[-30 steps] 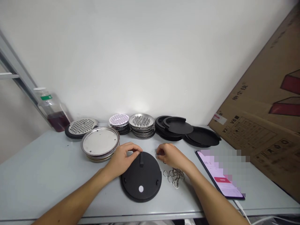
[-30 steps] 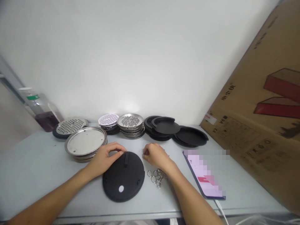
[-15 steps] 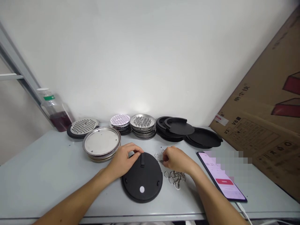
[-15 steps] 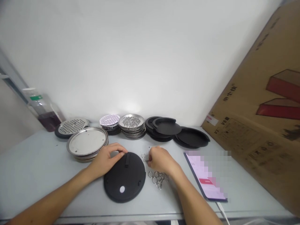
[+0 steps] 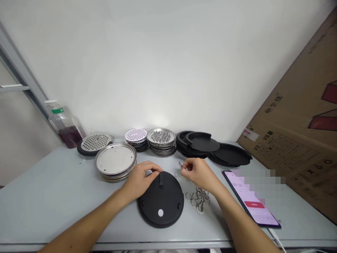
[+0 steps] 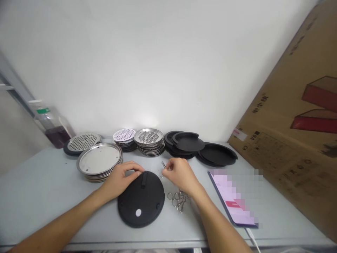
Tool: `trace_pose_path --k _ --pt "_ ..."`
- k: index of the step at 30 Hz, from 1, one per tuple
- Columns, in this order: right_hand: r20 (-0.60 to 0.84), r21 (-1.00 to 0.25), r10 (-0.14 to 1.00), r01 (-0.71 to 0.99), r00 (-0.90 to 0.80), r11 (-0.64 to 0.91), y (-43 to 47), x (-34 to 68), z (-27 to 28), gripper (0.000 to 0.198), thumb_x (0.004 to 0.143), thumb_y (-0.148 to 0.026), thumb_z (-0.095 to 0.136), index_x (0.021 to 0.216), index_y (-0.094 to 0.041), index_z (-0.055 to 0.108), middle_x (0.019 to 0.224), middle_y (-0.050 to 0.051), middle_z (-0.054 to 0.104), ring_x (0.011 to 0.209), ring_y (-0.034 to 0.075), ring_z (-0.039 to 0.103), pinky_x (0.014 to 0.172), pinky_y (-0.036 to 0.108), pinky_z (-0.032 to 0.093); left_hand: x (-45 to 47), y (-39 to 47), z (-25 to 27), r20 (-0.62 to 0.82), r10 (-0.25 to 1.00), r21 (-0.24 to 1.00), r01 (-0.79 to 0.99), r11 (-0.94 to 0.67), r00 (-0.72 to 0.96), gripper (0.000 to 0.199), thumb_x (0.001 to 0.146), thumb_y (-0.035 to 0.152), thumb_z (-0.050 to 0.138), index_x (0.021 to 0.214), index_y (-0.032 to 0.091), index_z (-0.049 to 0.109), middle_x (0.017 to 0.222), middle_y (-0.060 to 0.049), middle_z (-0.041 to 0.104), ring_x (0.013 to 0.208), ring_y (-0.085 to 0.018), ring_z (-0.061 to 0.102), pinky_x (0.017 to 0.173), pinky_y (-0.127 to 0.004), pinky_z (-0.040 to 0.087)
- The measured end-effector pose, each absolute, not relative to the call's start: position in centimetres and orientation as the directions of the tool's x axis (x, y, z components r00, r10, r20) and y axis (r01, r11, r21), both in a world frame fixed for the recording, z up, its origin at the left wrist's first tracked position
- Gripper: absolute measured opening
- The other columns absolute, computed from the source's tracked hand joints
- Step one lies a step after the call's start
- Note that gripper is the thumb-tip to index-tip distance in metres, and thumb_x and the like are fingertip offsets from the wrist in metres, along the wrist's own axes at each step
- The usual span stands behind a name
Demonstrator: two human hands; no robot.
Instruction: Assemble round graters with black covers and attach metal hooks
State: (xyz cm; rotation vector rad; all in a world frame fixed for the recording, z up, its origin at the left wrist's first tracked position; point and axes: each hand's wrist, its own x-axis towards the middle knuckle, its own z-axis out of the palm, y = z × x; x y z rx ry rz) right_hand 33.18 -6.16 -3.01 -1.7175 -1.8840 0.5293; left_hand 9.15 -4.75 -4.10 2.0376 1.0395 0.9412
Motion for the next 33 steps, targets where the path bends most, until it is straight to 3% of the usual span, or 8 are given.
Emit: trace_pose_path --k 2,5,10,16,23,28,31,33 --pt "0.138 -0.828 0.990 0.544 -0.040 0.137 -6.1 32.5 -3.3 0.007 0.070 -0.022 0.059 0.065 -0.018 0.061 0.062 -0.001 0.059 0.058 0.013 0.050 0.056 0.025 0.036 9.3 -4.9 -4.1 0.295 0.860 0.801 0.382 -0.461 0.417 0.017 0.087 0.013 0.061 0.088 0.023 0.075 0.094 0.000 0.074 0.092 -0.017 0.068 0.087 -0.029 0.050" --pt "0.104 -0.967 0.993 0.229 -0.055 0.114 -6.1 30.9 -4.2 0.008 0.071 -0.024 0.060 0.067 -0.017 0.061 0.063 -0.003 0.056 0.055 0.010 0.045 0.052 0.022 0.034 9.6 -5.1 -4.3 0.322 0.855 0.795 0.375 -0.477 0.406 0.009 0.084 0.017 0.070 0.089 0.023 0.075 0.094 0.000 0.074 0.090 -0.017 0.068 0.086 -0.029 0.052" --pt "0.054 -0.998 0.995 0.016 -0.080 0.055 -6.2 28.7 -5.3 0.011 0.073 -0.027 0.063 0.069 -0.016 0.062 0.056 -0.006 0.048 0.047 0.006 0.034 0.045 0.020 0.025 10.0 -5.4 -5.0 0.556 0.730 0.624 0.380 -0.682 0.398 0.025 0.075 0.019 0.082 0.098 0.023 0.074 0.100 -0.003 0.072 0.094 -0.020 0.066 0.087 -0.033 0.052" --pt "-0.044 -0.984 0.985 -0.165 -0.167 -0.072 -6.8 27.7 -5.4 0.007 0.069 -0.023 0.062 0.068 -0.017 0.060 0.047 -0.010 0.038 0.042 0.004 0.024 0.041 0.020 0.015 10.1 -5.0 -5.5 0.733 0.570 0.417 0.416 -0.808 0.372 0.017 0.082 0.014 0.073 0.097 0.020 0.070 0.093 -0.004 0.071 0.089 -0.020 0.065 0.090 -0.039 0.051" --pt "-0.100 -0.949 0.965 -0.270 -0.241 -0.166 -7.3 27.4 -5.2 0.011 0.069 -0.022 0.064 0.062 -0.017 0.055 0.045 -0.009 0.041 0.041 0.004 0.029 0.039 0.018 0.016 9.8 -5.4 -5.1 0.778 0.412 0.170 0.473 -0.865 0.474 0.020 0.083 0.007 0.066 0.100 0.018 0.068 0.092 -0.004 0.070 0.087 -0.019 0.064 0.100 -0.047 0.047" --pt "-0.123 -0.962 0.951 -0.201 -0.285 -0.184 -7.4 27.9 -4.7 0.025 0.071 -0.033 0.072 0.063 -0.018 0.053 0.044 -0.007 0.046 0.039 0.006 0.035 0.035 0.017 0.027 9.4 -6.1 -4.4 0.751 0.317 -0.025 0.504 -0.863 0.579 0.027 0.084 0.002 0.061 0.108 0.014 0.067 0.096 -0.007 0.071 0.088 -0.020 0.064 0.103 -0.050 0.045" --pt "-0.083 -0.995 0.953 -0.034 -0.292 -0.097 -7.4 28.6 -4.4 0.026 0.075 -0.040 0.073 0.076 -0.017 0.061 0.049 -0.006 0.053 0.040 0.008 0.044 0.036 0.019 0.038 9.2 -5.9 -4.3 0.739 0.319 -0.006 0.480 -0.877 0.593 0.028 0.086 0.002 0.059 0.109 0.015 0.068 0.096 -0.007 0.071 0.090 -0.021 0.064 0.099 -0.048 0.048" --pt "-0.052 -0.996 0.957 0.079 -0.287 -0.031 -7.3 29.2 -4.2 0.028 0.078 -0.042 0.071 0.083 -0.016 0.065 0.052 -0.005 0.056 0.041 0.009 0.049 0.040 0.021 0.043 9.1 -5.6 -4.5 0.728 0.381 0.109 0.452 -0.885 0.571 0.026 0.088 0.004 0.058 0.108 0.017 0.069 0.096 -0.007 0.071 0.090 -0.020 0.064 0.090 -0.040 0.054"
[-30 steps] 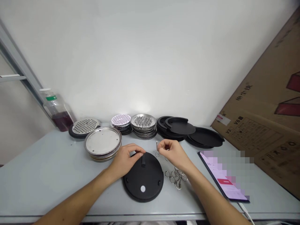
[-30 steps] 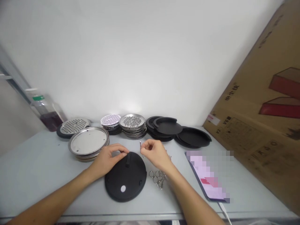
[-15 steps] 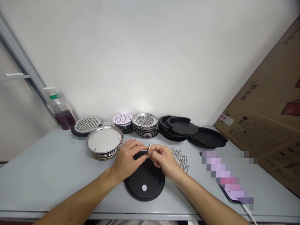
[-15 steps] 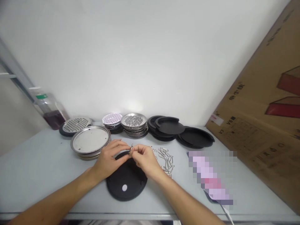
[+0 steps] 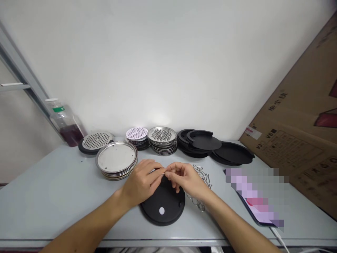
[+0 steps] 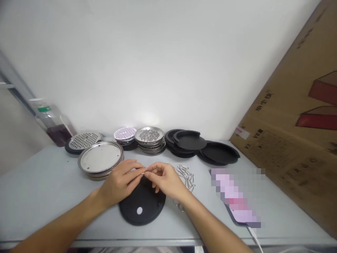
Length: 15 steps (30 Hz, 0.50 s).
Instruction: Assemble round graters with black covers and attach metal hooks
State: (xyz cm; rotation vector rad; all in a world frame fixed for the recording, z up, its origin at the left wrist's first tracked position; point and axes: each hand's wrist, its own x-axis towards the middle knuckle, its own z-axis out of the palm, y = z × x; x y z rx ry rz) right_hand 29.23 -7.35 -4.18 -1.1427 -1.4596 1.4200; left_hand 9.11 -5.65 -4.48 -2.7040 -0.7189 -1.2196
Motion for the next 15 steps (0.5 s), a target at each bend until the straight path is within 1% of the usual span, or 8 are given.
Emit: trace_pose_path --k 2,4,6,11,13,15 --pt "-0.051 -0.990 0.951 0.144 -0.306 -0.007 -7.31 29.74 -4.05 0.029 0.081 -0.044 0.069 0.081 -0.015 0.068 0.053 -0.003 0.057 0.042 0.010 0.051 0.042 0.022 0.045 9.06 -5.39 -4.70 0.701 0.460 0.257 0.409 -0.876 0.545 0.023 0.090 0.007 0.058 0.106 0.018 0.070 0.095 -0.006 0.070 0.088 -0.018 0.065 0.080 -0.032 0.056" --pt "-0.073 -0.986 0.934 0.168 -0.351 -0.014 -7.28 30.05 -4.02 0.030 0.082 -0.044 0.068 0.077 -0.014 0.068 0.052 -0.002 0.058 0.042 0.009 0.052 0.043 0.022 0.046 9.09 -5.23 -4.89 0.672 0.507 0.361 0.359 -0.861 0.540 0.021 0.091 0.008 0.058 0.105 0.018 0.071 0.095 -0.006 0.070 0.085 -0.015 0.066 0.077 -0.028 0.056" --pt "-0.088 -0.987 0.918 0.159 -0.388 -0.027 -7.28 30.12 -4.05 0.031 0.082 -0.044 0.069 0.078 -0.014 0.069 0.052 -0.002 0.059 0.043 0.010 0.053 0.044 0.022 0.046 9.16 -5.18 -4.98 0.666 0.516 0.401 0.325 -0.857 0.539 0.021 0.091 0.008 0.059 0.104 0.018 0.072 0.095 -0.005 0.071 0.085 -0.015 0.067 0.077 -0.027 0.056" --pt "-0.092 -0.990 0.904 0.138 -0.417 -0.037 -7.52 29.86 -4.02 0.034 0.082 -0.047 0.068 0.076 -0.014 0.070 0.052 -0.002 0.057 0.044 0.009 0.052 0.046 0.022 0.046 9.24 -5.32 -4.93 0.703 0.513 0.398 0.325 -0.858 0.493 0.019 0.089 0.010 0.061 0.099 0.020 0.074 0.089 -0.004 0.072 0.083 -0.016 0.066 0.076 -0.029 0.055" --pt "-0.072 -0.988 0.912 0.156 -0.404 -0.009 -7.67 29.80 -3.96 0.033 0.084 -0.047 0.066 0.077 -0.014 0.070 0.052 -0.003 0.056 0.045 0.009 0.050 0.047 0.022 0.046 9.24 -5.37 -4.87 0.690 0.559 0.442 0.345 -0.828 0.460 0.016 0.088 0.011 0.063 0.094 0.021 0.074 0.087 -0.004 0.072 0.082 -0.016 0.066 0.076 -0.030 0.054" --pt "-0.027 -0.980 0.927 0.193 -0.374 0.050 -7.82 29.76 -3.94 0.030 0.088 -0.043 0.062 0.083 -0.015 0.071 0.057 -0.002 0.056 0.047 0.010 0.051 0.048 0.022 0.046 9.29 -5.40 -4.75 0.635 0.640 0.538 0.348 -0.768 0.431 0.013 0.086 0.012 0.066 0.092 0.021 0.075 0.088 -0.004 0.072 0.083 -0.017 0.067 0.078 -0.030 0.055"
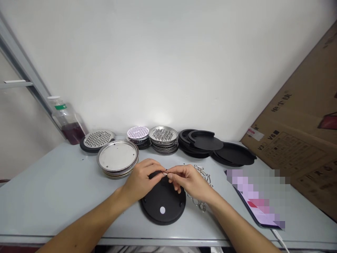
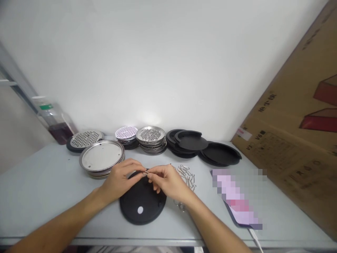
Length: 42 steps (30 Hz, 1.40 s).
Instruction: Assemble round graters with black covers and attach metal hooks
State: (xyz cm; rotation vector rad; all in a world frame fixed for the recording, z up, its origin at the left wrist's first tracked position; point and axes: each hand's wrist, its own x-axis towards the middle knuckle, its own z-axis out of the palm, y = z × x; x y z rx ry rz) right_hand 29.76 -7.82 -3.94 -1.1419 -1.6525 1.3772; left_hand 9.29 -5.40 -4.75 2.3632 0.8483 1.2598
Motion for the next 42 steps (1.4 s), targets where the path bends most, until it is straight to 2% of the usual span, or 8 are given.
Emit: trace_pose_path --k 3,5,7,10,17,28,36,42 --pt "0.146 -0.907 0.933 0.332 -0.329 0.259 -8.0 29.7 -4.0 0.024 0.094 -0.034 0.056 0.091 -0.018 0.073 0.069 0.001 0.061 0.055 0.012 0.055 0.054 0.024 0.048 9.5 -5.5 -4.4 0.468 0.779 0.729 0.316 -0.607 0.417 0.015 0.083 0.017 0.070 0.096 0.022 0.075 0.093 -0.005 0.073 0.084 -0.018 0.068 0.076 -0.030 0.056" --pt "0.326 -0.775 0.887 0.444 -0.328 0.449 -8.1 29.6 -4.3 0.023 0.097 -0.028 0.052 0.098 -0.020 0.073 0.077 0.004 0.064 0.065 0.015 0.060 0.064 0.028 0.050 9.6 -5.6 -4.0 0.341 0.850 0.837 0.283 -0.469 0.401 0.016 0.085 0.023 0.069 0.099 0.021 0.075 0.096 -0.006 0.074 0.086 -0.019 0.069 0.077 -0.031 0.057" --pt "0.471 -0.637 0.812 0.503 -0.345 0.584 -8.1 29.6 -4.6 0.024 0.098 -0.023 0.049 0.108 -0.021 0.071 0.084 0.006 0.067 0.075 0.018 0.062 0.072 0.030 0.050 9.6 -5.6 -3.6 0.239 0.890 0.907 0.237 -0.347 0.389 0.017 0.087 0.029 0.066 0.097 0.019 0.075 0.093 -0.006 0.075 0.086 -0.020 0.069 0.079 -0.030 0.056" --pt "0.558 -0.542 0.745 0.520 -0.365 0.660 -8.1 29.5 -5.1 0.027 0.100 -0.020 0.046 0.116 -0.021 0.066 0.092 0.008 0.068 0.082 0.019 0.063 0.074 0.030 0.051 9.5 -5.5 -3.2 0.129 0.904 0.955 0.194 -0.224 0.408 0.019 0.088 0.033 0.065 0.086 0.017 0.074 0.079 -0.003 0.072 0.076 -0.017 0.066 0.075 -0.028 0.053" --pt "0.492 -0.432 0.762 0.642 -0.420 0.633 -8.3 29.2 -5.4 0.032 0.101 -0.019 0.038 0.124 -0.021 0.059 0.086 0.006 0.057 0.072 0.018 0.057 0.065 0.029 0.049 9.6 -5.3 -3.3 0.037 0.904 0.983 0.145 -0.109 0.426 0.021 0.084 0.032 0.066 0.072 0.015 0.070 0.069 0.000 0.065 0.066 -0.013 0.057 0.069 -0.025 0.047" --pt "0.483 -0.431 0.769 0.651 -0.419 0.625 -8.5 28.9 -5.7 0.026 0.101 -0.019 0.035 0.099 -0.019 0.061 0.079 0.003 0.049 0.066 0.016 0.048 0.062 0.027 0.041 9.8 -5.2 -3.7 0.047 0.904 0.982 0.148 -0.120 0.425 0.023 0.084 0.034 0.066 0.072 0.015 0.069 0.068 0.000 0.065 0.066 -0.014 0.058 0.068 -0.025 0.048" --pt "0.552 -0.459 0.787 0.687 -0.276 0.563 -8.1 29.6 -5.2 0.027 0.102 -0.022 0.038 0.097 -0.018 0.064 0.074 0.002 0.049 0.065 0.016 0.050 0.061 0.028 0.040 9.5 -5.2 -4.0 0.081 0.904 0.992 0.058 -0.116 0.419 0.024 0.078 0.029 0.074 0.098 0.015 0.074 0.091 -0.007 0.074 0.084 -0.019 0.068 0.082 -0.034 0.055" --pt "0.544 -0.475 0.804 0.701 -0.241 0.532 -7.7 29.9 -5.1 0.029 0.103 -0.026 0.039 0.103 -0.018 0.066 0.077 0.004 0.055 0.067 0.018 0.055 0.062 0.029 0.043 9.4 -5.1 -4.3 0.132 0.910 0.983 0.069 -0.172 0.392 0.033 0.079 0.026 0.073 0.111 0.017 0.069 0.088 -0.005 0.073 0.084 -0.018 0.070 0.084 -0.036 0.057"
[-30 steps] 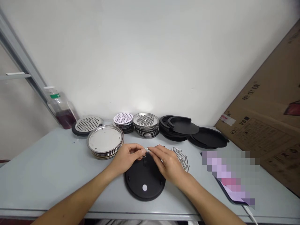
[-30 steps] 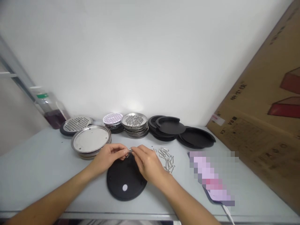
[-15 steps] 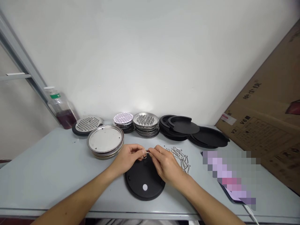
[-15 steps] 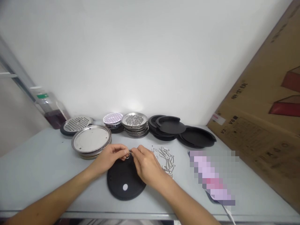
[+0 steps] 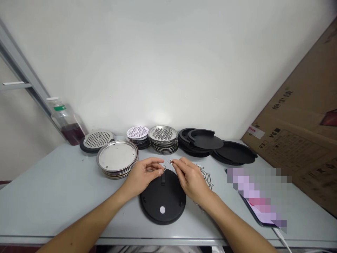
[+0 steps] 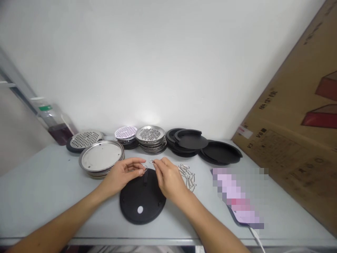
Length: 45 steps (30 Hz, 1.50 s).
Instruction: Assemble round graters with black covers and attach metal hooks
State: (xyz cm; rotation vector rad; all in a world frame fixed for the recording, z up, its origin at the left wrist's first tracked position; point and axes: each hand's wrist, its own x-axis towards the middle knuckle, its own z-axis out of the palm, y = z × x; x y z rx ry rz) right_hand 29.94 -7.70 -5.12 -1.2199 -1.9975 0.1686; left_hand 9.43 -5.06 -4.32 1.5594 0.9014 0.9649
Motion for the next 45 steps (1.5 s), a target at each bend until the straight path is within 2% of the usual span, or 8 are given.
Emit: trace_pose_path --k 10,13,17,22,29,37,41,45 --pt "0.538 -0.480 0.801 0.686 -0.263 0.547 -7.7 29.9 -5.5 0.028 0.101 -0.022 0.041 0.115 -0.018 0.065 0.083 0.007 0.059 0.072 0.019 0.060 0.067 0.031 0.047 9.7 -5.2 -4.9 0.163 0.925 0.974 0.095 -0.207 0.343 0.024 0.082 0.028 0.070 0.103 0.019 0.075 0.095 -0.006 0.077 0.090 -0.021 0.073 0.089 -0.038 0.059" --pt "0.533 -0.481 0.803 0.685 -0.267 0.547 -7.8 29.9 -5.4 0.028 0.100 -0.020 0.041 0.116 -0.018 0.065 0.085 0.007 0.061 0.074 0.020 0.061 0.068 0.031 0.048 9.6 -5.1 -5.1 0.169 0.932 0.975 0.083 -0.205 0.321 0.023 0.082 0.026 0.070 0.103 0.018 0.074 0.088 -0.005 0.076 0.084 -0.020 0.074 0.085 -0.037 0.060" --pt "0.526 -0.492 0.806 0.676 -0.271 0.548 -7.8 29.7 -5.3 0.027 0.100 -0.020 0.042 0.116 -0.018 0.064 0.087 0.008 0.062 0.077 0.020 0.062 0.070 0.032 0.049 9.6 -5.1 -5.1 0.224 0.921 0.953 0.128 -0.276 0.320 0.014 0.085 0.026 0.067 0.093 0.018 0.075 0.093 -0.006 0.074 0.081 -0.019 0.073 0.081 -0.034 0.061" --pt "0.518 -0.494 0.811 0.679 -0.271 0.543 -7.8 29.7 -5.2 0.027 0.100 -0.019 0.042 0.114 -0.017 0.065 0.088 0.008 0.062 0.077 0.021 0.062 0.071 0.032 0.049 9.6 -5.1 -5.1 0.136 0.944 0.974 0.132 -0.182 0.299 0.019 0.084 0.028 0.068 0.098 0.016 0.072 0.078 -0.003 0.072 0.069 -0.017 0.072 0.066 -0.029 0.062" --pt "0.523 -0.489 0.807 0.679 -0.273 0.547 -7.8 29.7 -5.2 0.027 0.100 -0.019 0.042 0.114 -0.018 0.065 0.087 0.008 0.062 0.076 0.020 0.062 0.070 0.032 0.049 9.4 -4.9 -5.1 0.201 0.931 0.958 0.136 -0.251 0.304 0.016 0.085 0.027 0.066 0.096 0.018 0.074 0.092 -0.004 0.073 0.077 -0.017 0.072 0.077 -0.029 0.061" --pt "0.523 -0.486 0.806 0.679 -0.278 0.550 -7.9 29.7 -5.3 0.027 0.100 -0.019 0.042 0.115 -0.018 0.065 0.088 0.008 0.062 0.077 0.020 0.062 0.071 0.032 0.050 9.6 -5.1 -5.3 0.165 0.940 0.977 0.084 -0.198 0.299 0.020 0.081 0.026 0.072 0.099 0.019 0.073 0.085 -0.002 0.073 0.078 -0.017 0.070 0.077 -0.029 0.060" --pt "0.522 -0.485 0.806 0.680 -0.279 0.550 -8.1 29.7 -5.3 0.027 0.100 -0.018 0.042 0.114 -0.017 0.065 0.087 0.007 0.062 0.076 0.020 0.062 0.070 0.031 0.049 9.6 -5.1 -5.3 0.164 0.942 0.974 0.102 -0.201 0.291 0.017 0.080 0.026 0.072 0.095 0.018 0.073 0.089 -0.003 0.074 0.084 -0.018 0.070 0.082 -0.030 0.058" --pt "0.515 -0.484 0.809 0.682 -0.284 0.548 -8.0 29.7 -5.2 0.026 0.100 -0.018 0.043 0.114 -0.017 0.065 0.088 0.007 0.062 0.079 0.020 0.063 0.072 0.031 0.050 9.5 -5.1 -5.2 0.132 0.940 0.971 0.150 -0.187 0.315 0.017 0.083 0.029 0.068 0.094 0.018 0.074 0.084 -0.003 0.074 0.079 -0.017 0.070 0.079 -0.029 0.058"
